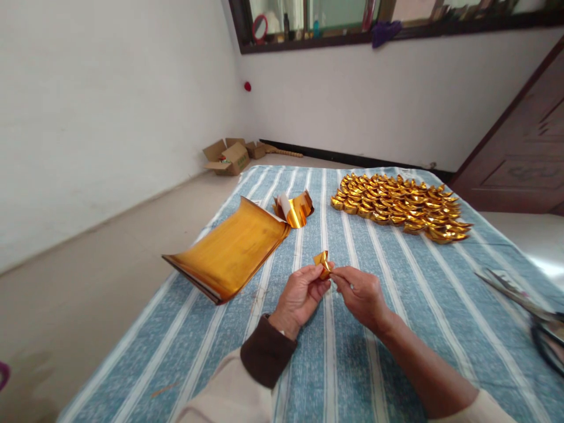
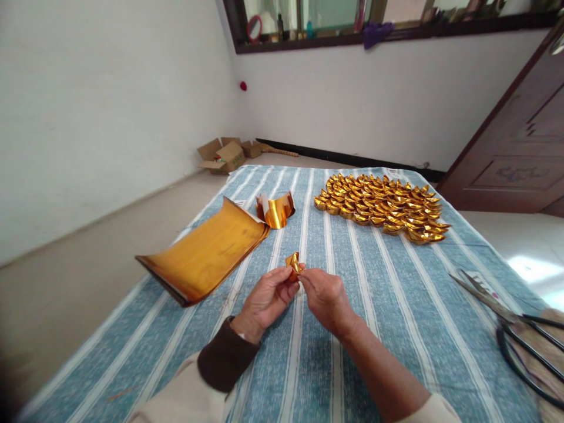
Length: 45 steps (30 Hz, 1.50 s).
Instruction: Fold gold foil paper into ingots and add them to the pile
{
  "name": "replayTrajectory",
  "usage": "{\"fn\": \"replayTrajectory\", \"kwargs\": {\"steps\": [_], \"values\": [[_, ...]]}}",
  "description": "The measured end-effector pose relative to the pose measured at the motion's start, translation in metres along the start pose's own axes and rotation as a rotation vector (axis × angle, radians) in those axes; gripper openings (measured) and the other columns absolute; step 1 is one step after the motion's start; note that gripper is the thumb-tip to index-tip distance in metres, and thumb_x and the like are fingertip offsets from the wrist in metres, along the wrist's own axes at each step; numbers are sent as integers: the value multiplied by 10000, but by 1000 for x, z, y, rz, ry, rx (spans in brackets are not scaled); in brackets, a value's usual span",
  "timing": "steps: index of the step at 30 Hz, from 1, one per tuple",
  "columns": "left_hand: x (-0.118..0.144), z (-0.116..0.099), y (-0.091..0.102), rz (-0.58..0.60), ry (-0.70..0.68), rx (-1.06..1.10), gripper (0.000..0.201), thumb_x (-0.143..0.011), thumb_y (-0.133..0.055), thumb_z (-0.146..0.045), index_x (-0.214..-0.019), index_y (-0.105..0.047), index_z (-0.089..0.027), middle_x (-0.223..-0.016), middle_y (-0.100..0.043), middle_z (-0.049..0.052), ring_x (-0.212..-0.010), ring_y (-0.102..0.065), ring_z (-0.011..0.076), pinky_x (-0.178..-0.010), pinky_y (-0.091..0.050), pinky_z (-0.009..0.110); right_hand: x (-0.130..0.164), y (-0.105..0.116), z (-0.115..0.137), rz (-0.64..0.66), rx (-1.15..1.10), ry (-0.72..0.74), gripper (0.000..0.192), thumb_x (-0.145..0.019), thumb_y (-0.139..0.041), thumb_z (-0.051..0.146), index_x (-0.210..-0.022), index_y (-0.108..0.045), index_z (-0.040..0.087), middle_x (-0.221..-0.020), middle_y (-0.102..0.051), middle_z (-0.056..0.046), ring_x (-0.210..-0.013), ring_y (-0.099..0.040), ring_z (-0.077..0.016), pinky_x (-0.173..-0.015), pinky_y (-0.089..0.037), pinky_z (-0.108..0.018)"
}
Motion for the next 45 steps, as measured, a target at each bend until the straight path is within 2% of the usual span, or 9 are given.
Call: {"fn": "replayTrajectory", "kwargs": {"steps": [3, 5, 8, 12, 15, 20, 25, 35, 45], "values": [[0, -1, 0, 33, 24, -17, 169, -870, -565, -31, -795, -715, -52, -773, -712, 90, -613, -648, 93, -561, -548, 156, -2, 3, -3, 6, -98, -66, 190, -916, -544, 261, -871, -709, 180, -719, -706, -32, -561, -637, -122, -575, -509, -231], [2, -1, 1, 52, 53, -34, 129, -850, -604, -44, -779, -710, -63, -765, -712, 86, -616, -653, 103, -549, -543, 164, -4, 7, -8, -35, -193, -164, 175, -874, -607, 314, -908, -711, 177, -737, -712, -30, -539, -625, -118, -546, -509, -235], [5, -1, 2, 110, 119, -87, 85, -837, -632, -58, -826, -717, -63, -838, -724, 107, -651, -668, 116, -530, -529, 162, -8, 13, -18, -103, -341, -346, 261, -821, -654, 375, -969, -706, 166, -656, -674, 0, -480, -583, -108, -486, -493, -236], [7, 0, 3, 202, 188, -145, 113, -835, -633, -68, -900, -722, -44, -878, -727, 123, -664, -675, 121, -523, -532, 168, -10, 15, -26, -23, -512, -495, 351, -766, -694, 434, -979, -726, 156, -567, -631, 19, -439, -533, -99, -439, -464, -235], [7, 0, 3, 246, 213, -178, 94, -812, -665, -86, -868, -728, -45, -842, -723, 112, -618, -660, 109, -522, -535, 170, -10, 16, -26, 27, -548, -542, 325, -735, -725, 424, -917, -749, 155, -537, -627, 14, -424, -504, -90, -419, -436, -225], [8, 0, 3, 272, 214, -221, 93, -790, -696, -113, -857, -734, -60, -832, -720, 109, -645, -664, 121, -536, -536, 178, -11, 15, -21, 108, -575, -513, 233, -760, -713, 388, -827, -762, 169, -580, -666, -6, -449, -522, -88, -431, -443, -215], [8, 0, 5, 250, 225, -236, 89, -799, -693, -127, -851, -725, -62, -823, -721, 107, -659, -668, 130, -547, -533, 196, -11, 16, -20, 108, -576, -458, 235, -773, -711, 401, -789, -755, 170, -596, -664, -6, -480, -555, -98, -455, -474, -224], [5, 1, 8, 189, 247, -217, 76, -819, -673, -105, -848, -719, -52, -801, -722, 110, -613, -659, 122, -527, -512, 192, -9, 15, -24, 103, -522, -425, 247, -797, -698, 416, -795, -746, 173, -616, -670, -8, -499, -587, -104, -479, -500, -232], [6, 1, 6, 157, 250, -198, 139, -850, -677, -197, -883, -718, -70, -817, -710, 98, -566, -631, 92, -446, -462, 150, -7, 13, -25, 118, -537, -415, 261, -800, -705, 425, -839, -745, 170, -663, -685, -19, -521, -609, -115, -493, -533, -252]]}}
Point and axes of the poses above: each hand's wrist, its own x-axis away from the middle knuckle, its own y-axis out of the back of the hand, z = x × y, the point moved 3 cm from there along -x, towards the middle knuckle
